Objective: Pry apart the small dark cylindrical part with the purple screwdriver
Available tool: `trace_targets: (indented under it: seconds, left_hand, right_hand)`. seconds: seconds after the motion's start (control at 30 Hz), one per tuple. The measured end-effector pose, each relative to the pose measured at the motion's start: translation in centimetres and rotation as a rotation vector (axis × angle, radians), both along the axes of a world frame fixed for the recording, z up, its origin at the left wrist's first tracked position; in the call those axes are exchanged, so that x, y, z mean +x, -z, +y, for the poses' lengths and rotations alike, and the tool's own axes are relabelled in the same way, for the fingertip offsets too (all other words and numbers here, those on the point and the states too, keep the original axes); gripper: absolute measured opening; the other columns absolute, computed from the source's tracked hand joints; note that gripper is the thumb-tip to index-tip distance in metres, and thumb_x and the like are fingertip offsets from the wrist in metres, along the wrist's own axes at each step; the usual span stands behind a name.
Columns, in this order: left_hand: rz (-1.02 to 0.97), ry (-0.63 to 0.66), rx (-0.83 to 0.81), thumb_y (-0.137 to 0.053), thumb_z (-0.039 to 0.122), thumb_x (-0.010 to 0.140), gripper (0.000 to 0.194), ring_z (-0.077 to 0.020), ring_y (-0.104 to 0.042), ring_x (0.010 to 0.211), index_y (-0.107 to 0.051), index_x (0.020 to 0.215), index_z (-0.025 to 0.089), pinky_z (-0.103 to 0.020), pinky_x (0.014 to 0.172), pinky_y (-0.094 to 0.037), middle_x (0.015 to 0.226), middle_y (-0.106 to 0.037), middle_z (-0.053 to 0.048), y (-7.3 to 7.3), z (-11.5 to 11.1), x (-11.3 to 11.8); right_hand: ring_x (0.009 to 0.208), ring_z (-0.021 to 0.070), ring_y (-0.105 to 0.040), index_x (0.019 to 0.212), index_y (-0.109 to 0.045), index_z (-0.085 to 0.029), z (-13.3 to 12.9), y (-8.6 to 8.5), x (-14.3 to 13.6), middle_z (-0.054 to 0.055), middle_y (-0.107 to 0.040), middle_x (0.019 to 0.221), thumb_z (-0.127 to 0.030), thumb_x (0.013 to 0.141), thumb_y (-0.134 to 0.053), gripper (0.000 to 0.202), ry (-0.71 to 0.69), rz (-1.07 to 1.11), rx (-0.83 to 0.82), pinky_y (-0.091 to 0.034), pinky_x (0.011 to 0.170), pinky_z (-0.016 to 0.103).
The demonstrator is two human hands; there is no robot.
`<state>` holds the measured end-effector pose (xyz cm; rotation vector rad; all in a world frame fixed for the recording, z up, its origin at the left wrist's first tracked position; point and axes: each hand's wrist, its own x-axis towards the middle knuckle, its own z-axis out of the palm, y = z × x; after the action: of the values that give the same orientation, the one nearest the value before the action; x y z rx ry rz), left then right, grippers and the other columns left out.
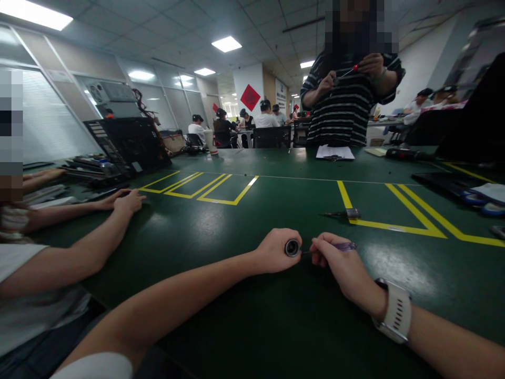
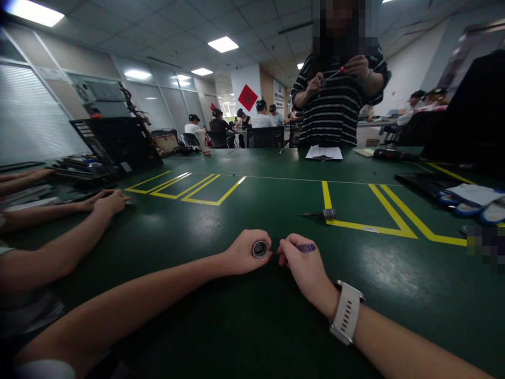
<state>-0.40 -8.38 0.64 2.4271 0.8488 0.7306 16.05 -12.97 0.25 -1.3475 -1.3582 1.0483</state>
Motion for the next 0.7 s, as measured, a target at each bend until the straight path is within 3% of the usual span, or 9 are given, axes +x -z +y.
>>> trace_targets:
  seconds: [0.37,0.57,0.7]
  left_hand:
    - [0.074,0.027,-0.021,-0.058,0.015,0.068,0.007,-0.0091,-0.051,0.062,-0.055,0.073,0.014,-0.019,0.056,-0.038,0.07,-0.055,0.001,0.3,0.3,0.0]
    - [0.095,0.051,-0.035,-0.059,0.017,0.07,0.007,-0.0096,-0.051,0.065,-0.055,0.075,0.014,-0.02,0.059,-0.04,0.072,-0.055,0.001,0.0,0.2,-0.1]
    - [0.053,0.041,-0.03,-0.059,0.016,0.069,0.007,-0.0094,-0.051,0.064,-0.055,0.074,0.014,-0.02,0.059,-0.04,0.071,-0.055,0.001,0.1,0.2,-0.1]
  right_hand:
    - [0.051,0.0138,-0.048,0.058,-0.057,-0.018,0.2,0.2,0.1,-0.001,-0.054,0.051,-0.032,0.077,-0.052,0.023,0.03,0.031,-0.002,-0.034,0.049,0.027]
    - [0.062,0.0146,-0.052,0.068,-0.057,-0.02,-0.1,0.4,0.5,0.0,-0.056,0.064,-0.036,0.083,-0.05,0.023,0.143,0.13,0.248,-0.041,0.058,0.029]
    - [0.067,0.0144,-0.052,0.075,-0.056,-0.021,-1.2,0.0,0.5,0.0,-0.056,0.07,-0.033,0.086,-0.048,0.019,0.1,0.028,0.405,-0.042,0.062,0.028]
